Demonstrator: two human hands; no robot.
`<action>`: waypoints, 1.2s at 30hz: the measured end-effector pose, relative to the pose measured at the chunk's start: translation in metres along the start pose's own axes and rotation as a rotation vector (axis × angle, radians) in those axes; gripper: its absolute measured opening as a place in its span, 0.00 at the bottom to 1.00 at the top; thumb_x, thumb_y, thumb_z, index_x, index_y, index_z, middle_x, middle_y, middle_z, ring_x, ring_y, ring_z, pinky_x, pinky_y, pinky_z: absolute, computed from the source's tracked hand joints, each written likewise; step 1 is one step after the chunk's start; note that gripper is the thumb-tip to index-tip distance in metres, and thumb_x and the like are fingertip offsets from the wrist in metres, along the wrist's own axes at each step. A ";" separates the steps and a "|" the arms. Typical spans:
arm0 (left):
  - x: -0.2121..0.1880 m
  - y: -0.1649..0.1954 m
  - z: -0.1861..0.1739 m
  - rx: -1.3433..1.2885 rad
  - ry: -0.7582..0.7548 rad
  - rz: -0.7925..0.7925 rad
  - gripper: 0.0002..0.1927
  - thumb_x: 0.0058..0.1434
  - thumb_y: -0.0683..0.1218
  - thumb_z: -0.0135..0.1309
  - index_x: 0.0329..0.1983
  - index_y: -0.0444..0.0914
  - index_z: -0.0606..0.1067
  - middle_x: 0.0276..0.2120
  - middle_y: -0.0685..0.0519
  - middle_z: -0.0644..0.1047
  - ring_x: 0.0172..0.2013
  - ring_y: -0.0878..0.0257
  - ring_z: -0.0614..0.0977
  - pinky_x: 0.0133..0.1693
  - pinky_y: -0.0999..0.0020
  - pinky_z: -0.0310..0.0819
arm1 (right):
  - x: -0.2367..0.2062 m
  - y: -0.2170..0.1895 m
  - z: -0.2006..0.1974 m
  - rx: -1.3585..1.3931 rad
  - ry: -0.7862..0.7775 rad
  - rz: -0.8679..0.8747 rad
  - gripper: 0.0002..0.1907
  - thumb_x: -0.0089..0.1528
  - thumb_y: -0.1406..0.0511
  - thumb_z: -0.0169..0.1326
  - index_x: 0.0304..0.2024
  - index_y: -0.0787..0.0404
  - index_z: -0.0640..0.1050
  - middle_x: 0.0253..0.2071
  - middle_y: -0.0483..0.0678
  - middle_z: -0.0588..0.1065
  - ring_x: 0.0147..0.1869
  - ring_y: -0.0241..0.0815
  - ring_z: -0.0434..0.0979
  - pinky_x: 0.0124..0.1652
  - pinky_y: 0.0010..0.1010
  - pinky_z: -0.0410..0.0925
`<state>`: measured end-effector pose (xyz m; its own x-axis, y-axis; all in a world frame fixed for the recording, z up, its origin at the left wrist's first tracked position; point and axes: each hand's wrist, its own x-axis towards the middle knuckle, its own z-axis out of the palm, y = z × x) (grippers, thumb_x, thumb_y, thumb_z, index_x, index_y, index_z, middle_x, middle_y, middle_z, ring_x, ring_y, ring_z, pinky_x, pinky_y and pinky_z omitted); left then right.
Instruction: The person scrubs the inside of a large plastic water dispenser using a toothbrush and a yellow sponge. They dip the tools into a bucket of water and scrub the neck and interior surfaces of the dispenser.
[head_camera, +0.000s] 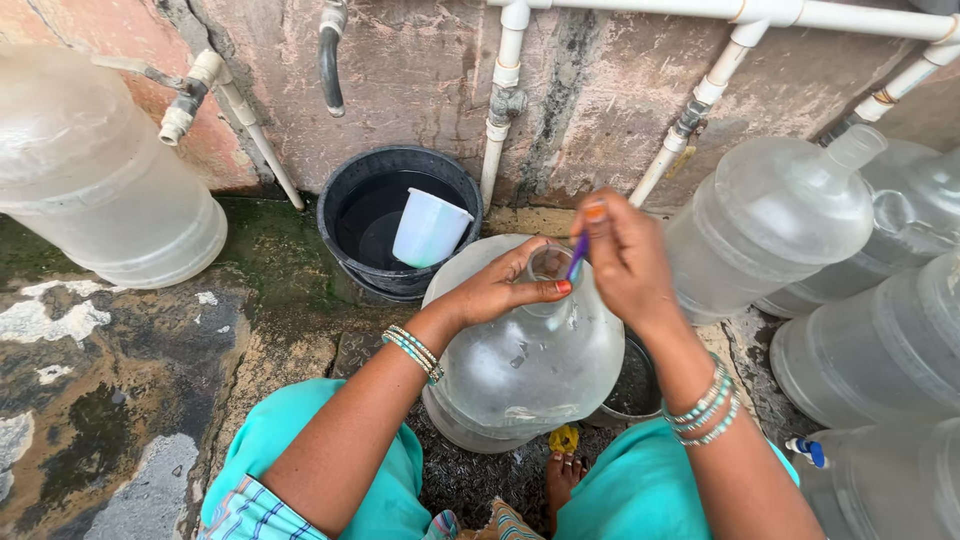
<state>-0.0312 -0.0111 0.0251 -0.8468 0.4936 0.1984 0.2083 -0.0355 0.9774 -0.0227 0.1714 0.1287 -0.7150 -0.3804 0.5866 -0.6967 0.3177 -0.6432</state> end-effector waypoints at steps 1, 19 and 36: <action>0.001 0.000 -0.001 0.002 0.002 0.011 0.31 0.60 0.58 0.62 0.61 0.40 0.70 0.51 0.53 0.76 0.56 0.62 0.75 0.61 0.65 0.66 | 0.000 -0.005 -0.007 0.056 0.037 -0.053 0.19 0.78 0.56 0.41 0.40 0.61 0.72 0.34 0.43 0.72 0.37 0.33 0.72 0.39 0.25 0.67; 0.005 -0.001 -0.003 0.053 0.012 0.021 0.34 0.59 0.57 0.64 0.64 0.39 0.70 0.53 0.51 0.76 0.57 0.62 0.74 0.61 0.65 0.64 | 0.002 -0.011 -0.021 0.131 0.118 -0.187 0.22 0.80 0.54 0.41 0.38 0.63 0.70 0.33 0.47 0.73 0.36 0.34 0.73 0.36 0.23 0.65; -0.010 0.015 0.008 0.442 0.215 0.200 0.46 0.40 0.62 0.73 0.57 0.37 0.67 0.48 0.43 0.79 0.52 0.50 0.81 0.54 0.59 0.73 | 0.013 0.009 0.005 -0.120 -0.166 0.122 0.19 0.74 0.55 0.39 0.38 0.61 0.71 0.25 0.45 0.77 0.26 0.35 0.75 0.30 0.29 0.67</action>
<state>-0.0159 -0.0098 0.0370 -0.8413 0.3232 0.4333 0.5228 0.2823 0.8044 -0.0375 0.1651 0.1280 -0.7819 -0.4675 0.4123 -0.6146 0.4676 -0.6353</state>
